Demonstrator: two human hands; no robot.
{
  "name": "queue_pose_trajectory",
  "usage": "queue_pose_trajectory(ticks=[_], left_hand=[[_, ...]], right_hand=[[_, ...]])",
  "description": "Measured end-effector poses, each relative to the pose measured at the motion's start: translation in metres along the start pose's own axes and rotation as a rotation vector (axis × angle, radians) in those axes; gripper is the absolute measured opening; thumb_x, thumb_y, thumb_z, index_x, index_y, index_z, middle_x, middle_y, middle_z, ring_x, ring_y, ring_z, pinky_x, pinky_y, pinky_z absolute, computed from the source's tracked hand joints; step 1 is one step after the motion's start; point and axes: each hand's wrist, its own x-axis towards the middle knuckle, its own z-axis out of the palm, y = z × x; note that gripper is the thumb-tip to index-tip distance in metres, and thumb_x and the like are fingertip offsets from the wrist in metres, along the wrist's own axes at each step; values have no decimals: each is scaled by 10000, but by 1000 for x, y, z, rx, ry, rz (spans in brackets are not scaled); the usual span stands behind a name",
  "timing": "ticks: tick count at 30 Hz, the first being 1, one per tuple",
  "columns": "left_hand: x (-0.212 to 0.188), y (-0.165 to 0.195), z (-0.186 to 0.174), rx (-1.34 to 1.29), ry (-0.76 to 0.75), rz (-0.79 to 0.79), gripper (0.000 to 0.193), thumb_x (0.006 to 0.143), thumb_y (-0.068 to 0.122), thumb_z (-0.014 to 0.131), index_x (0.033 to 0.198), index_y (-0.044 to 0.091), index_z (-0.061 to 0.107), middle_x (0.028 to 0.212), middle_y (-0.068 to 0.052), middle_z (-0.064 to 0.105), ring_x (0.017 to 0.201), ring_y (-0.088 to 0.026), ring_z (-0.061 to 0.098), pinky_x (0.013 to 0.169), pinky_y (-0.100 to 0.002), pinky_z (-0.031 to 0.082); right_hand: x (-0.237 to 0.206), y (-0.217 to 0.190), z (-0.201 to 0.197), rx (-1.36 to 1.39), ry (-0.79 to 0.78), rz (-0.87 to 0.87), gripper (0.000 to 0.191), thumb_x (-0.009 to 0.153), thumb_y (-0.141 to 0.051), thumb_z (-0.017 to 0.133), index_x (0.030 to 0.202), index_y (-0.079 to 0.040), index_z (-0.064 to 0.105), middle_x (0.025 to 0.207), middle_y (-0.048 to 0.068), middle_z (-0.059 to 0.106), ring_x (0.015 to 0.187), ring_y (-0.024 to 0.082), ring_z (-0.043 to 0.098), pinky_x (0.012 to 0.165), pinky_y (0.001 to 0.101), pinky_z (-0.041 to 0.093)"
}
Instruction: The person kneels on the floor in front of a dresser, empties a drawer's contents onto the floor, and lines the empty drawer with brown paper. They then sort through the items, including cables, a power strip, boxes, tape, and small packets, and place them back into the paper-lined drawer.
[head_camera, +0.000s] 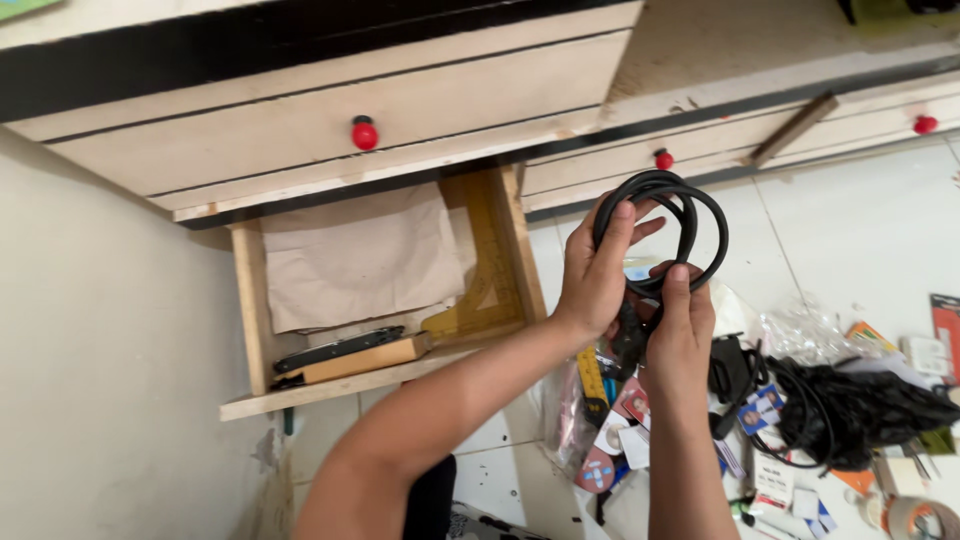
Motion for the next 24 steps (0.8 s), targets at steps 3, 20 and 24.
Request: queue_pose_trajectory(ticks=[3,20,24], left_hand=[[6,20,-34,84,-36,-32,446,1132,370,474,1385,6,518,1353,-138,629,1290,-231,632,1051,-391,556],[59,113,-175,388,142,-659,299,1020,363,610,943,73,607,642,64,414,496,-43,329,438,-250,312],[71,99,-187,402,114,-583,283,1018,342,616,917,77,627,598,85,379,466,-30,308,420,-227,262]], right_hand=[[9,3,23,-34,-25,122,265,1073,-332,457,1090,-68,467,748,105,601,478,191,606,379,338,475],[3,14,140,-792,-195,-3,516,1026,-300,546,1369,45,376,813,213,749,717,322,748,648,419,580],[-1,22,156,-760,-184,-136,886,948,-218,613,1569,69,51,1045,275,708,858,409,735,737,452,569]])
